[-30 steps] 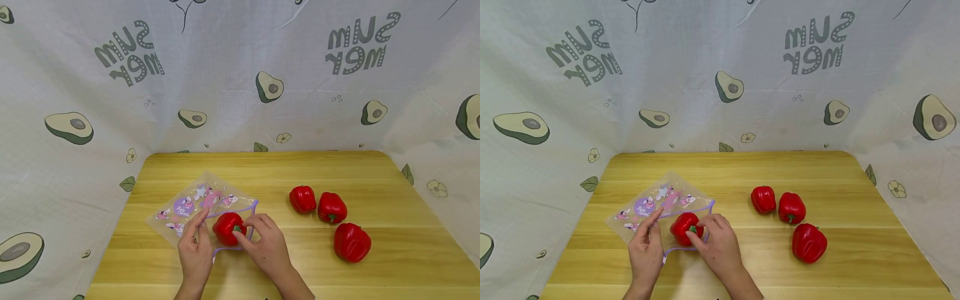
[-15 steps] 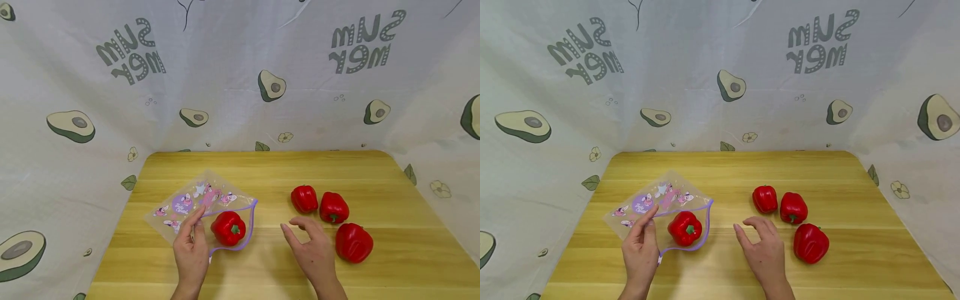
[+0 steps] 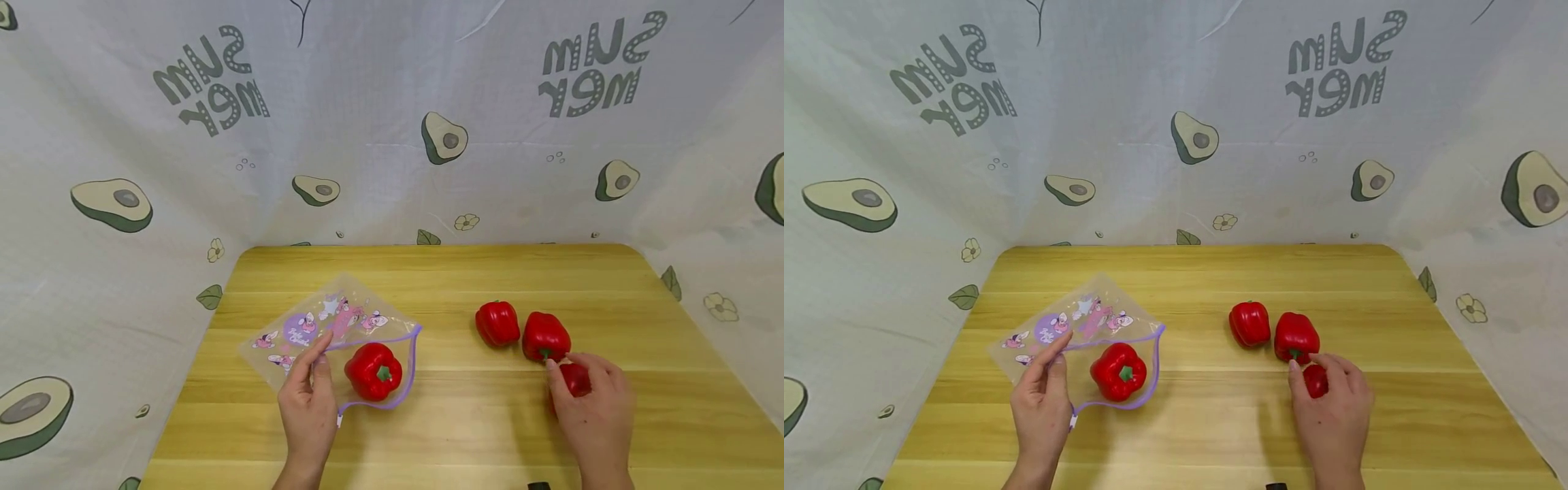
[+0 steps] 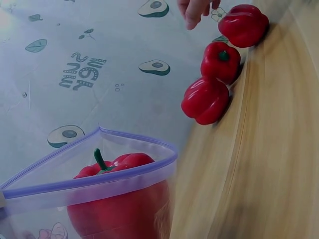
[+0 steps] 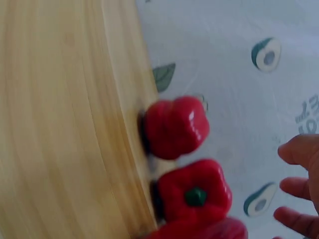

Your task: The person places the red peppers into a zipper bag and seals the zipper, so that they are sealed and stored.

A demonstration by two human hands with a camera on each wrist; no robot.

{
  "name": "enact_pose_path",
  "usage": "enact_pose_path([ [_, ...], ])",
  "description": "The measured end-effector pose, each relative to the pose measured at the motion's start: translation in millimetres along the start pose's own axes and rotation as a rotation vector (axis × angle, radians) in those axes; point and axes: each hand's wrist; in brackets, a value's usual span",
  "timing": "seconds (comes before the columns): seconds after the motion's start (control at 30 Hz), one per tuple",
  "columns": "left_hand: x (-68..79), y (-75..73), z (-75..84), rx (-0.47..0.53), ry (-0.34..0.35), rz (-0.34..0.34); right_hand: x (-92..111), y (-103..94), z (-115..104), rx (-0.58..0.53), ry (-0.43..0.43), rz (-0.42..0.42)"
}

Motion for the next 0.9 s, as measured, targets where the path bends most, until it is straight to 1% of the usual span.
enact_pose_path([
  [0.07, -1.1, -1.1, 1.2, 0.009, -0.012, 0.001, -8.6, -5.4, 6.4, 0.037, 0.11, -0.057],
  [0.13, -2.5, -1.9, 2.8, 0.018, -0.017, 0.003, -16.6, -9.6, 13.0, 0.069, 0.19, -0.115],
  [0.2, -3.4, -2.6, 4.6, 0.025, -0.027, 0.002, -23.0, -12.1, 19.6, 0.079, 0.237, -0.165],
  [0.27, -4.0, -3.0, 6.4, 0.031, -0.045, 0.003, -27.1, -13.2, 25.9, 0.088, 0.257, -0.223],
  [0.4, -3.9, -4.1, 9.1, 0.018, -0.089, 0.008, -29.3, -11.8, 37.0, 0.082, 0.266, -0.322],
  [0.47, -3.7, -5.1, 10.9, 0.01, -0.111, 0.011, -28.8, -9.9, 41.3, 0.072, 0.267, -0.341],
  [0.67, -5.1, -7.2, 17.5, 0.02, -0.155, 0.015, -27.8, -10.5, 49.1, 0.051, 0.315, -0.348],
  [0.9, -4.6, -9.4, 19.2, 0.084, -0.151, 0.026, -27.6, -10.7, 53.4, 0.002, 0.349, -0.351],
])
Point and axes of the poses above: each hand's wrist, its own x-axis away from the middle knuckle, its own y-axis out of the palm, z = x × y, and after that the axes turned 6 degrees about -x, right-handed
